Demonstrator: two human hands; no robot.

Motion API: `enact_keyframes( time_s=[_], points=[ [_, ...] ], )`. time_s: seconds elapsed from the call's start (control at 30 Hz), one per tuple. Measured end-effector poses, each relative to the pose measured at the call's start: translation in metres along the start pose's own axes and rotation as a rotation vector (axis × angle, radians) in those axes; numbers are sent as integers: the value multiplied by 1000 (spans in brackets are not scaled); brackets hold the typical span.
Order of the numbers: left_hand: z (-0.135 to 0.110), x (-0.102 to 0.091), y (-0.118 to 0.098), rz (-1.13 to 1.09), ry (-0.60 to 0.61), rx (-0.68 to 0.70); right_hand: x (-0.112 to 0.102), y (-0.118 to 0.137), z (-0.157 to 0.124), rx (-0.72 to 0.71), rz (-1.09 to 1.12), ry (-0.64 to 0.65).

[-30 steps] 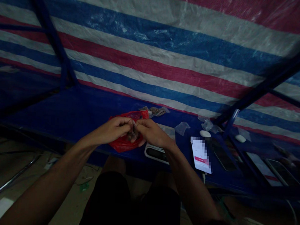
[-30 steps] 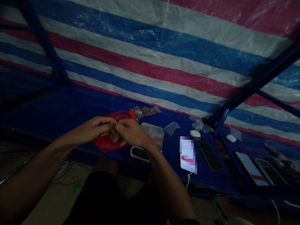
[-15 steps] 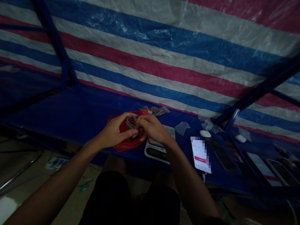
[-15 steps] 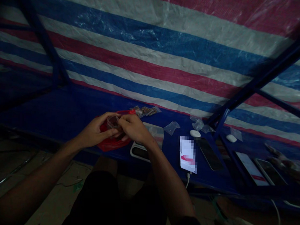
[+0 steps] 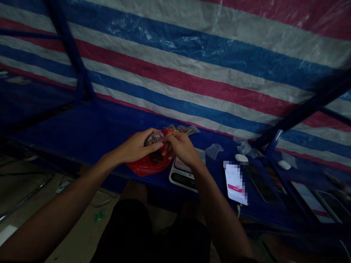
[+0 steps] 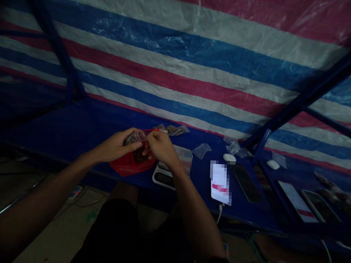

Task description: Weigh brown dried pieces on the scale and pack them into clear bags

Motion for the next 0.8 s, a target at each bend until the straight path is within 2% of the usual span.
enact_keyframes(
  time_s=[0.07, 0.2, 0.3, 0.37, 0.5, 0.67, 0.8],
  points=[
    [5, -6, 2, 139, 102, -9, -8, -2, -3, -16, -7, -15],
    [19, -17, 4, 612, 326, -37, -27, -6, -9, -39, -35, -50],
    [29, -17, -3, 906, 449, -30, -34, -7, -10, -75, -46, -39],
    [35, -13, -10, 1017, 499, -8, -35, -7, -10, -112, -55, -19],
    [44, -5, -19, 1047, 508, 51, -33, -9, -10, -153, -67, 6],
    [49, 1, -15, 993, 490, 135, -34, -12, -11, -158, -76, 0],
    [52, -1, -14, 975, 450, 180, -37, -13, -11, -142, -81, 5]
  ],
)
Point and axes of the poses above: each hand's wrist, its own z-axis towards the middle knuckle, its own x-axis out of the palm, y = z × x, the point moved 6 cm from there along z, towards the middle knuckle, and after that the axes turned 3 degrees about z, right-handed, at the moved point
